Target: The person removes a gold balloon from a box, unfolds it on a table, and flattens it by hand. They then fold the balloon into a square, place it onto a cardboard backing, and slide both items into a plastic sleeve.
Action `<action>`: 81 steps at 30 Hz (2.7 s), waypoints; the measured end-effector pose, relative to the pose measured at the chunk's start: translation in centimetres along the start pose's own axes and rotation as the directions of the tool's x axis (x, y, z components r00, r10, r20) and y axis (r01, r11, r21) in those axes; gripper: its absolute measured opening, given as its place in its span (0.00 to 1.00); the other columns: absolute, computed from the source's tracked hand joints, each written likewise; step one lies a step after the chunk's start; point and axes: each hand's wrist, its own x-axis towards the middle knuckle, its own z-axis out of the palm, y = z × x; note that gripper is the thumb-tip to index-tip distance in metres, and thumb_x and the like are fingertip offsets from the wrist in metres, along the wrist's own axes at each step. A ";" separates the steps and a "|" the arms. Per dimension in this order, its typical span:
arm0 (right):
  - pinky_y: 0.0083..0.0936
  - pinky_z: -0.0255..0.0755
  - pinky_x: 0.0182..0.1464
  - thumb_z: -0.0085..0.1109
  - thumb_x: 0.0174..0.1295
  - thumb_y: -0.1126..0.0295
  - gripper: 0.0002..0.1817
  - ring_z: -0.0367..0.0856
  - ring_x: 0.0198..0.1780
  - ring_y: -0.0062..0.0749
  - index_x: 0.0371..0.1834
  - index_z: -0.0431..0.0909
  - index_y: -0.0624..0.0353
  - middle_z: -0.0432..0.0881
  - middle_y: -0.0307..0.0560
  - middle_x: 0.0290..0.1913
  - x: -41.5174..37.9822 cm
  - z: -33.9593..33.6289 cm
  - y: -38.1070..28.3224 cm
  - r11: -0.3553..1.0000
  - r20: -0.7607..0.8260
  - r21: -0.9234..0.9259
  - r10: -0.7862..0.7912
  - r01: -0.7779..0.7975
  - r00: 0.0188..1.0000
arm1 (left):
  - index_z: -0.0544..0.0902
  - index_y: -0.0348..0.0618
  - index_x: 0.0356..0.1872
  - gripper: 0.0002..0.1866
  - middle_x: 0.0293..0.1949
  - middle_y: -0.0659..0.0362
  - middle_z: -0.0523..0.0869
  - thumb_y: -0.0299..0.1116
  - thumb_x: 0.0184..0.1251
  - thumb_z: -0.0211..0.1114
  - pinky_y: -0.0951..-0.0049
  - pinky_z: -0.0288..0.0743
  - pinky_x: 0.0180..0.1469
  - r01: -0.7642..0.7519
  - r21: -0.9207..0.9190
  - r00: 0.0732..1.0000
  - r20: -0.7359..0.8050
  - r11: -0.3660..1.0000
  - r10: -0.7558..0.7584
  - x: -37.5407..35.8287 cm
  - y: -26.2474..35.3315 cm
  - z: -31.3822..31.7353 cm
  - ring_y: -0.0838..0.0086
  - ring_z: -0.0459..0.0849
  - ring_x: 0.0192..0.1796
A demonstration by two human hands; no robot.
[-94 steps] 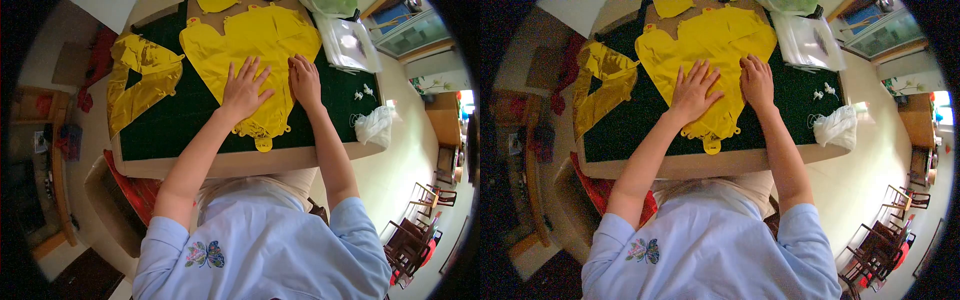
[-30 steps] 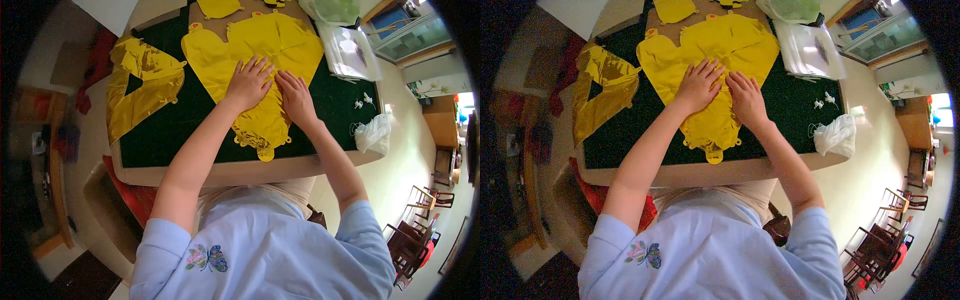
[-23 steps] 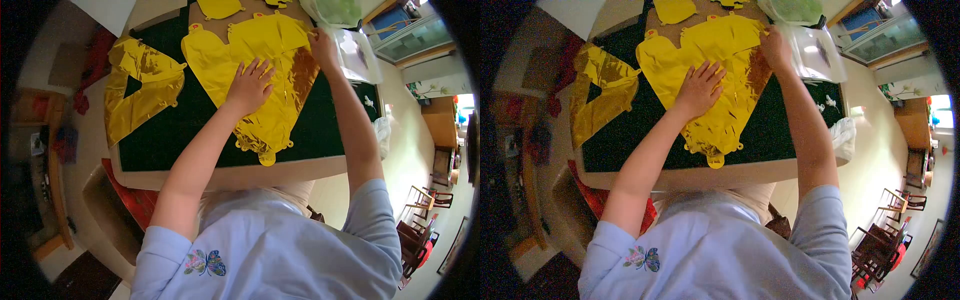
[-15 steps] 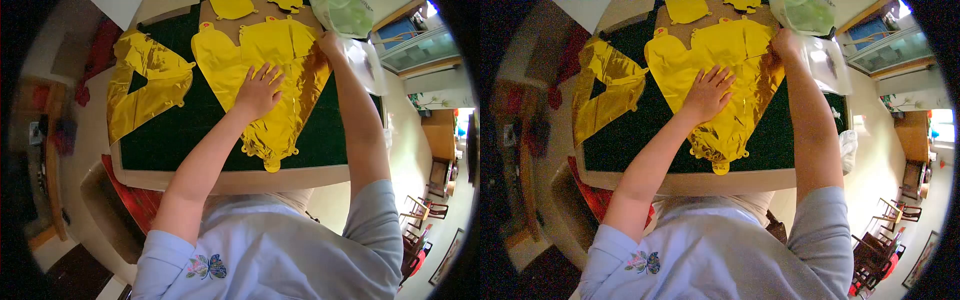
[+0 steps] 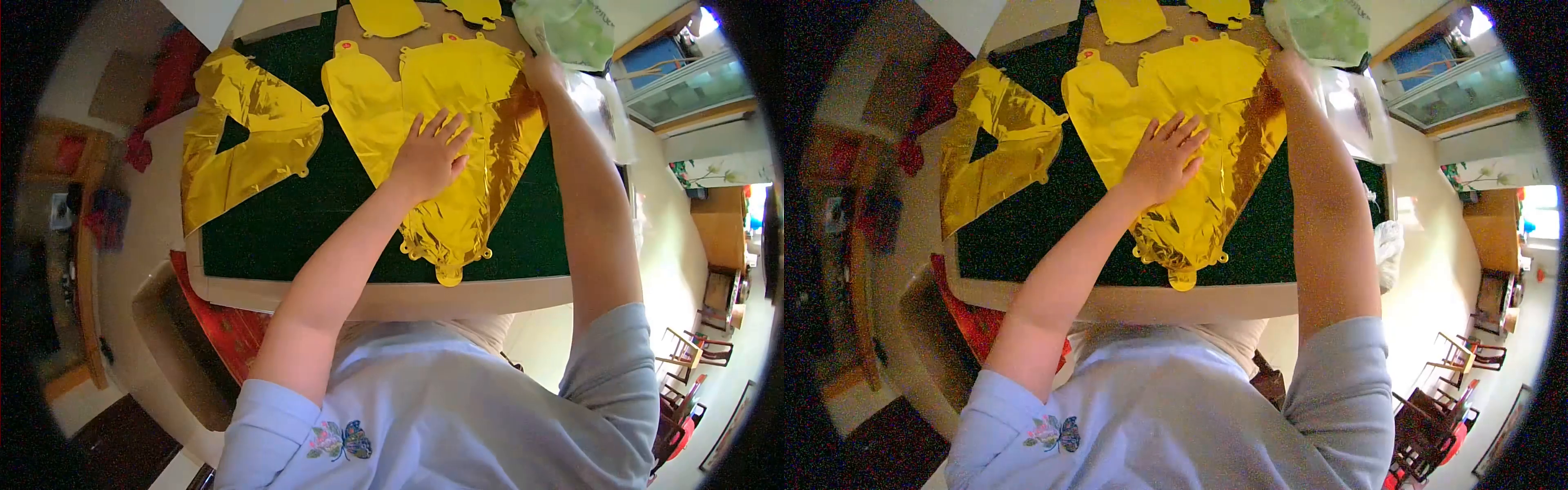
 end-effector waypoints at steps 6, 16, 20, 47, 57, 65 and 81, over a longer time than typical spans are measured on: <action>0.41 0.72 0.57 0.53 0.62 0.62 0.17 0.79 0.55 0.49 0.52 0.79 0.53 0.80 0.56 0.53 -2.2 -6.3 -2.3 0.965 0.059 0.220 -0.156 0.139 0.986 | 0.69 0.51 0.66 0.26 0.70 0.56 0.66 0.45 0.69 0.54 0.45 0.54 0.70 0.017 -0.023 0.999 0.037 1.000 -0.016 0.0 0.3 -0.1 0.58 0.62 0.72; 0.43 0.67 0.62 0.53 0.62 0.68 0.16 0.75 0.59 0.47 0.54 0.79 0.50 0.78 0.51 0.59 -11.7 3.8 -0.9 0.777 -0.448 0.216 -0.460 0.592 0.767 | 0.68 0.51 0.67 0.26 0.70 0.56 0.66 0.46 0.70 0.51 0.46 0.52 0.71 0.026 0.001 0.998 0.050 1.000 -0.026 0.0 0.4 -0.1 0.58 0.60 0.73; 0.46 0.63 0.66 0.54 0.63 0.70 0.17 0.72 0.64 0.44 0.55 0.79 0.50 0.76 0.50 0.61 -14.6 3.6 -2.4 0.669 -0.460 0.167 -0.597 0.724 0.657 | 0.67 0.52 0.68 0.27 0.70 0.56 0.66 0.47 0.70 0.51 0.46 0.51 0.72 0.029 -0.003 0.998 0.059 1.000 -0.028 0.1 0.4 -0.3 0.58 0.60 0.73; 0.40 0.66 0.62 0.48 0.69 0.59 0.19 0.72 0.61 0.51 0.57 0.74 0.58 0.75 0.58 0.58 -8.1 4.8 -4.8 0.790 -0.370 0.007 -0.568 0.613 0.735 | 0.67 0.51 0.68 0.27 0.71 0.56 0.64 0.47 0.71 0.50 0.46 0.50 0.72 0.040 0.005 0.994 0.098 0.999 -0.040 0.2 0.4 -0.3 0.59 0.59 0.74; 0.41 0.66 0.62 0.58 0.58 0.48 0.25 0.75 0.60 0.44 0.56 0.76 0.48 0.78 0.52 0.58 1.2 0.7 -2.3 0.996 0.033 -0.044 -0.081 0.082 0.996 | 0.68 0.50 0.66 0.26 0.70 0.56 0.65 0.45 0.69 0.54 0.45 0.53 0.71 0.028 -0.010 0.999 0.036 1.000 -0.027 -0.2 0.4 0.1 0.59 0.61 0.72; 0.47 0.57 0.69 0.43 0.70 0.59 0.22 0.66 0.68 0.48 0.66 0.68 0.46 0.69 0.51 0.67 -2.5 4.6 -1.2 0.924 -0.365 0.025 -0.348 0.383 0.864 | 0.68 0.50 0.66 0.26 0.70 0.56 0.66 0.46 0.70 0.52 0.46 0.53 0.71 0.033 0.002 0.998 0.046 0.999 -0.033 0.0 0.4 0.0 0.58 0.61 0.72; 0.55 0.54 0.67 0.46 0.69 0.59 0.21 0.62 0.71 0.40 0.63 0.70 0.51 0.69 0.44 0.68 -11.8 3.9 -6.4 0.767 -0.332 -0.118 -0.629 0.631 0.703 | 0.66 0.52 0.69 0.26 0.71 0.56 0.64 0.47 0.72 0.49 0.47 0.49 0.73 0.044 0.016 0.993 0.112 0.999 -0.046 0.2 0.5 -0.4 0.59 0.58 0.73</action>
